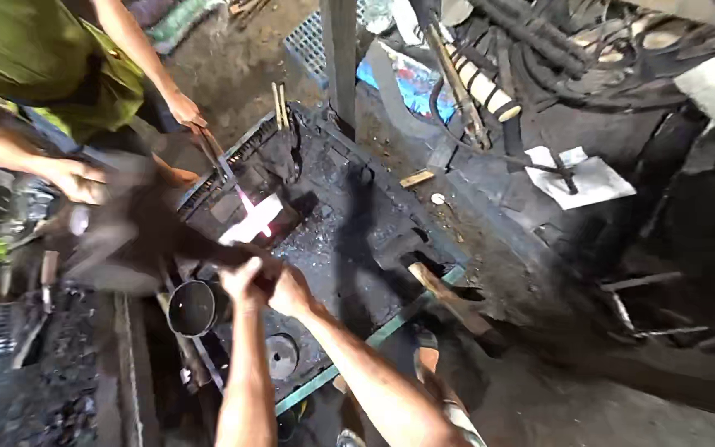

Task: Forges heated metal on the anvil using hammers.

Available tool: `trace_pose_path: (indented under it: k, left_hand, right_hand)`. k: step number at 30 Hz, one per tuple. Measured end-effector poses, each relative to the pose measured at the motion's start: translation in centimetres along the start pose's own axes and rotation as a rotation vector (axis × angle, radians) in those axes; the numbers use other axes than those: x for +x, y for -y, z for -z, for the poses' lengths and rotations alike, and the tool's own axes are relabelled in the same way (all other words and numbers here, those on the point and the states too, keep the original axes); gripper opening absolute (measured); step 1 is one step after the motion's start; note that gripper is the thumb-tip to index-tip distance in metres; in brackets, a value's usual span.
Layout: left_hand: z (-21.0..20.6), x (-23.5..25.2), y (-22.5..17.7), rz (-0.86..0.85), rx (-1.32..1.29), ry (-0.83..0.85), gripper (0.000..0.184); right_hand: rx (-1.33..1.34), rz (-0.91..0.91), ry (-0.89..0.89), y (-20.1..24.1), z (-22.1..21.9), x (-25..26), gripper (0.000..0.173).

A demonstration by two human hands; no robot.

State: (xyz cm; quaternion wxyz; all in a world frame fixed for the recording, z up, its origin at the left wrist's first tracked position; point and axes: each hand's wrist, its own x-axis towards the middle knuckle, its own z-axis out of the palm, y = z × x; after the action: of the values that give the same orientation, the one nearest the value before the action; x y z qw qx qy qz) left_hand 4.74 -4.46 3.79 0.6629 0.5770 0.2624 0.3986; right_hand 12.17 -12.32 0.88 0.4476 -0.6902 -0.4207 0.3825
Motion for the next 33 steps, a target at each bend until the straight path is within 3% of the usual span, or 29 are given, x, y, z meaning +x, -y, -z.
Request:
trace_pose_path:
  k: [1, 3, 5, 7, 9, 11, 13, 14, 15, 16, 17, 18, 20, 22, 24, 25, 26, 27, 29, 31, 33]
  left_hand:
    - [1.5, -2.7, 6.2, 0.223, -0.030, -0.094, 0.024]
    - [1.2, -6.9, 11.5, 0.550, -0.001, -0.243, 0.024]
    - [-1.0, -13.0, 9.0, 0.650, 0.006, -0.345, 0.030]
    - [-4.4, -18.2, 3.8, 0.630, -0.029, -0.419, 0.046]
    - [-7.0, -21.1, -2.0, 0.511, -0.037, -0.362, 0.063]
    - [-8.4, -19.7, -9.9, 0.267, 0.030, -0.166, 0.055]
    - [-11.0, -14.2, -20.0, -0.020, 0.146, 0.075, 0.041]
    - [-13.8, -11.0, -25.3, -0.140, 0.187, 0.081, 0.030]
    - [-16.4, -8.5, -29.3, -0.257, 0.191, -0.022, 0.026]
    - [-17.0, -6.1, -31.9, -0.383, 0.155, -0.111, 0.027]
    - [-13.3, -3.0, -33.4, -0.526, 0.198, 0.137, 0.027]
    - [-10.3, 0.3, -33.3, -0.625, 0.242, 0.288, 0.035]
    - [-7.0, 4.0, -26.8, -0.616, 0.250, 0.288, 0.041]
    - [-4.0, 2.4, -11.9, -0.363, 0.202, 0.040, 0.031]
    - [-0.7, -2.8, 3.6, 0.074, 0.100, -0.232, 0.018]
    - [0.4, -5.3, 8.2, 0.268, 0.027, -0.274, 0.022]
    - [0.5, -7.2, 10.3, 0.395, -0.051, -0.294, 0.026]
    - [-0.2, -10.0, 9.8, 0.451, -0.109, -0.325, 0.030]
    - [-3.2, -16.7, 4.8, 0.422, -0.136, -0.372, 0.043]
    - [-5.5, -19.6, -1.9, 0.278, -0.077, -0.278, 0.049]
    - [-6.7, -19.9, -10.3, 0.105, 0.054, -0.117, 0.048]
  right_hand:
    - [0.009, -0.252, 0.090, -4.6, -2.5, -2.5, 0.052]
    - [0.004, -0.507, 0.174, -9.5, -4.5, -6.4, 0.046]
    - [-0.006, -0.515, 0.259, -9.9, -4.7, -12.6, 0.043]
    - [0.033, -0.411, 0.295, -8.4, -2.9, -18.3, 0.045]
    - [0.134, -0.192, 0.206, -6.2, -1.0, -21.5, 0.056]
    - [0.206, 0.078, 0.167, 0.0, 2.2, -20.3, 0.069]
    - [0.168, 0.218, 0.258, 12.2, 8.8, -16.6, 0.057]
    - [0.105, 0.192, 0.407, 19.4, 13.2, -14.7, 0.055]
    - [0.072, 0.366, 0.385, 23.4, 15.0, -12.4, 0.052]
    - [0.078, 0.592, 0.235, 25.5, 14.6, -9.6, 0.049]
    - [0.076, 0.758, 0.047, 26.7, 13.0, -6.1, 0.049]
    - [0.094, 0.824, -0.077, 26.9, 11.8, -2.8, 0.048]
    - [0.087, 0.711, -0.147, 20.8, 8.3, 1.6, 0.049]
    - [0.056, 0.331, -0.037, 7.3, 2.2, 1.7, 0.052]
    - [0.044, -0.160, 0.107, -4.7, -3.1, -2.6, 0.052]
    - [-0.004, -0.338, 0.156, -7.8, -4.2, -4.7, 0.050]
    - [-0.077, -0.425, 0.216, -9.2, -3.8, -6.1, 0.049]
    - [-0.121, -0.447, 0.290, -9.5, -3.1, -8.4, 0.047]
    - [-0.124, -0.356, 0.392, -7.8, -1.1, -14.6, 0.047]
    - [0.005, -0.122, 0.283, -4.7, 0.1, -18.2, 0.047]
    - [0.208, 0.159, 0.175, 1.4, 1.4, -19.4, 0.060]
